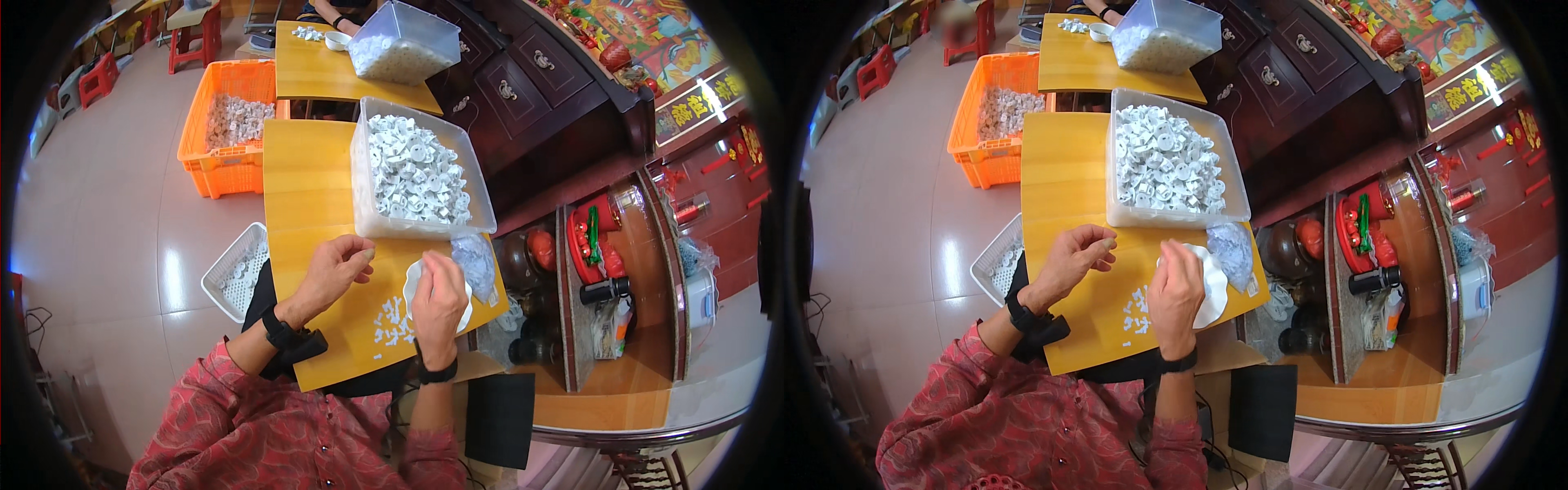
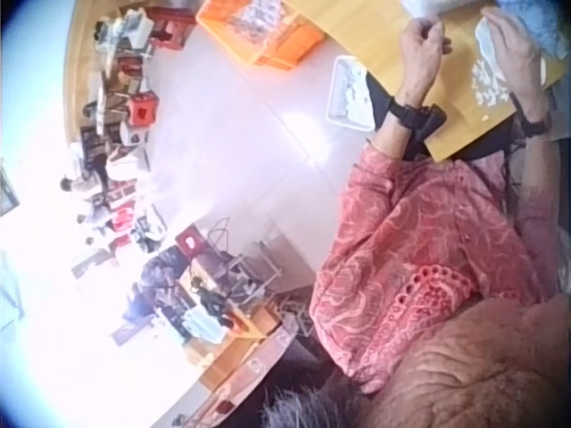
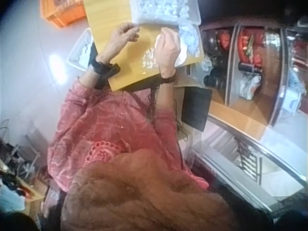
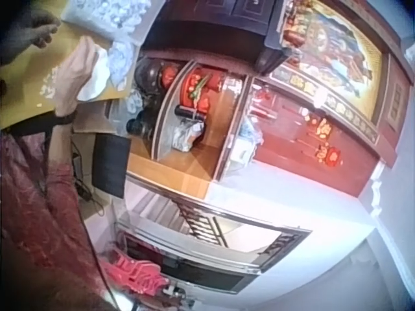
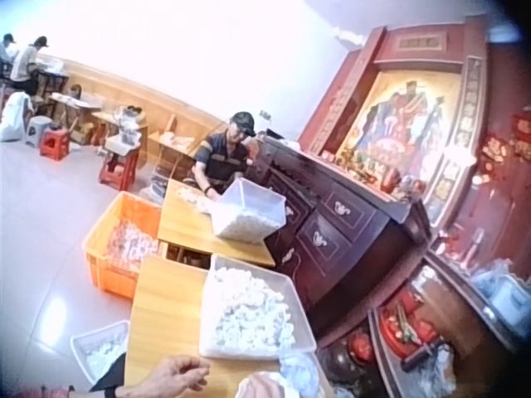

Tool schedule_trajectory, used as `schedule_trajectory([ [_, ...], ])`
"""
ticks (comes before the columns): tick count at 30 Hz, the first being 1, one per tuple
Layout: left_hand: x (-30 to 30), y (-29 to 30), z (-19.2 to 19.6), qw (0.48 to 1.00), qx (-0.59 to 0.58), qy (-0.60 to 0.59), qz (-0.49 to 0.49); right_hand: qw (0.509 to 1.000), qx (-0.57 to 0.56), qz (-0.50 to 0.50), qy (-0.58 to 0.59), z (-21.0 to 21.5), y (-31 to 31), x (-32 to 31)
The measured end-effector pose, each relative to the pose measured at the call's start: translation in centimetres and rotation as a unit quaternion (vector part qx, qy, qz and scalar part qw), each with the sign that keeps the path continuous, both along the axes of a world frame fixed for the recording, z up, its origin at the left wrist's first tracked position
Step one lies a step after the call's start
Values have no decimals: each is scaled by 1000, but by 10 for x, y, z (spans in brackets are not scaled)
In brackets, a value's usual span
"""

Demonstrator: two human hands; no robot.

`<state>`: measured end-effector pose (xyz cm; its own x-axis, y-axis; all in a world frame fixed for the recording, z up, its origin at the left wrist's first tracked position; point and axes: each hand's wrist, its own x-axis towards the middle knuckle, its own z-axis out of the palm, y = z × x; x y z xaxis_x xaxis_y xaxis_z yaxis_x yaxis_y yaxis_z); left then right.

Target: The person is assembling small white plastic or rubber components, likely for footwear, by fitting them together manually.

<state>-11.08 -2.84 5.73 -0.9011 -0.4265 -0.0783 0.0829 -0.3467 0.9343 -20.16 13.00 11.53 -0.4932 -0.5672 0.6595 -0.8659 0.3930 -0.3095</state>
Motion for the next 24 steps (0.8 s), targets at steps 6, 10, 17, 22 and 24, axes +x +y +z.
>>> schedule_trajectory([
  [6,-25,-22,3,993,-17,-31,111,988,-47,-124,-78,5,-22,-48],
  [10,-36,-30,11,992,-46,-69,94,997,20,-63,-35,10,-49,-84],
  [17,-15,0,-13,999,23,-20,39,996,88,-25,25,-8,-96,-135],
  [22,17,7,-34,995,56,-67,-37,987,138,-55,-58,-5,-103,-122],
  [24,27,12,-36,993,76,-82,-38,991,111,-44,-55,-10,-98,-120],
])
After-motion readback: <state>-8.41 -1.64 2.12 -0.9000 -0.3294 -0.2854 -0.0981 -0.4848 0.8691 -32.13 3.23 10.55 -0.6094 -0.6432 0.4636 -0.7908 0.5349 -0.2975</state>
